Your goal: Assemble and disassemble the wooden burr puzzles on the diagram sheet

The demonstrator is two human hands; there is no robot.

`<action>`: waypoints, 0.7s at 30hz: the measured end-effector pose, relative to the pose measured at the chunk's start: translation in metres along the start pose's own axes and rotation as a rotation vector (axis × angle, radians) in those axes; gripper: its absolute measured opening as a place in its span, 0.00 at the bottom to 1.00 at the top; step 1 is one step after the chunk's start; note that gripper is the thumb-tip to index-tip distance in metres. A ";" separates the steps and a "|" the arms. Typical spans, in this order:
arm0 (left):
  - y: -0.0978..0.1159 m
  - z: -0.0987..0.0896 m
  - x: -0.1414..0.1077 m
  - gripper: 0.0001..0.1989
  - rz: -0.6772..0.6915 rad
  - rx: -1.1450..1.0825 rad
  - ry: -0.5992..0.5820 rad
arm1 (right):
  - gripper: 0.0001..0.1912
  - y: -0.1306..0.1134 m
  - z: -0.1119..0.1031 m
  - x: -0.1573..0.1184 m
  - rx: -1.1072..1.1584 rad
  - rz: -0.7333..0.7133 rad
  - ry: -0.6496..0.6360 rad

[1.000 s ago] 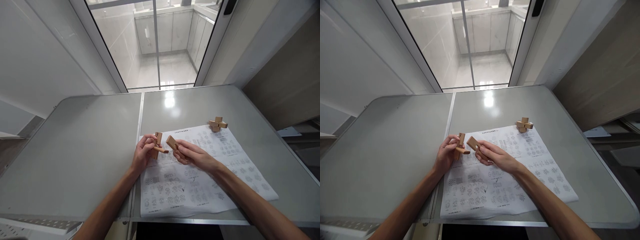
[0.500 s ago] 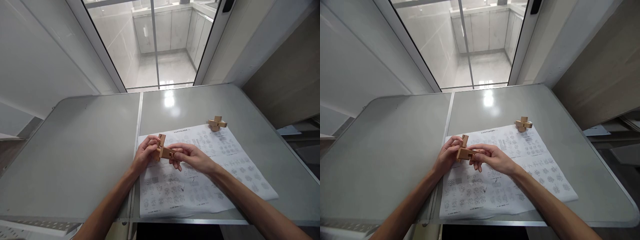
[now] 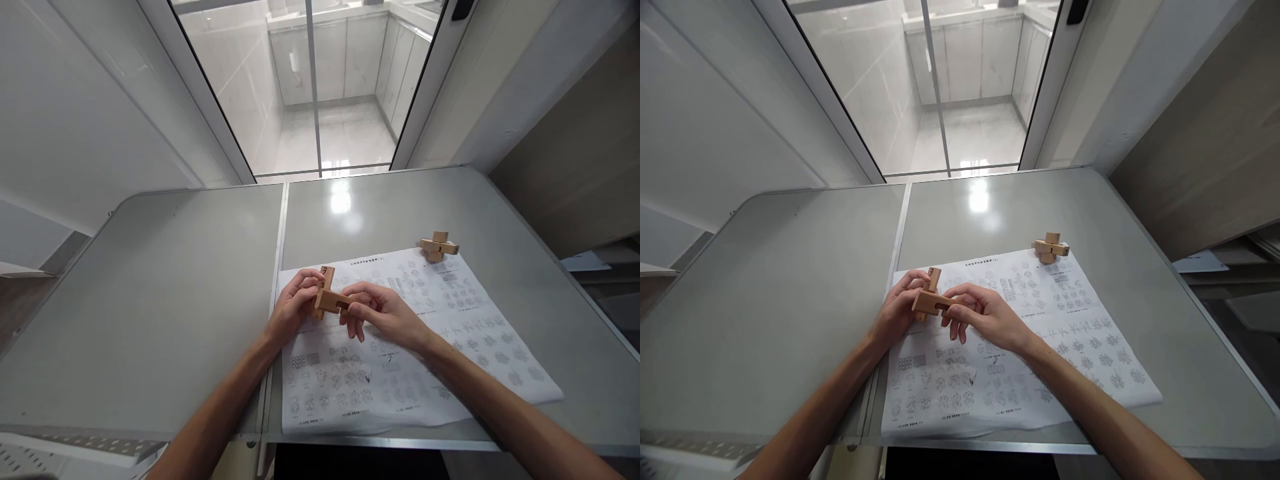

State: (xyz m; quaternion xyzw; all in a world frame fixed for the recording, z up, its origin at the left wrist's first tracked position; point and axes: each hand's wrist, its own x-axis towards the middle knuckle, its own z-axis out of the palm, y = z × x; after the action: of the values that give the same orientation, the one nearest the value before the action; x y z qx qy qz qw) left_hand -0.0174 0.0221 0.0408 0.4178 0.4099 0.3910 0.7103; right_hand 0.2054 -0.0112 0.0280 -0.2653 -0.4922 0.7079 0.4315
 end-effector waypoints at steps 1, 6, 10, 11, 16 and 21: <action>0.000 0.000 0.000 0.14 -0.002 0.005 -0.002 | 0.13 0.000 0.000 0.000 -0.005 -0.001 0.004; 0.001 0.002 0.000 0.13 -0.010 -0.023 0.006 | 0.13 0.002 -0.001 -0.001 -0.022 -0.017 0.014; 0.001 0.001 0.001 0.13 -0.033 -0.062 -0.031 | 0.14 0.001 0.000 -0.001 -0.040 -0.009 -0.001; 0.001 0.001 0.001 0.13 -0.041 -0.072 -0.047 | 0.14 0.001 0.000 -0.001 -0.042 -0.009 -0.011; -0.001 -0.001 0.002 0.13 -0.046 -0.108 -0.144 | 0.15 -0.002 0.001 -0.002 -0.052 -0.011 -0.077; 0.000 -0.001 0.001 0.11 -0.041 -0.122 -0.143 | 0.17 -0.004 0.001 -0.002 -0.011 -0.008 -0.138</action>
State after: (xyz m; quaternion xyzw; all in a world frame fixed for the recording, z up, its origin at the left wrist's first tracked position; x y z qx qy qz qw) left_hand -0.0178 0.0237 0.0402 0.3921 0.3420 0.3698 0.7698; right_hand 0.2071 -0.0128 0.0316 -0.2163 -0.5256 0.7201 0.3979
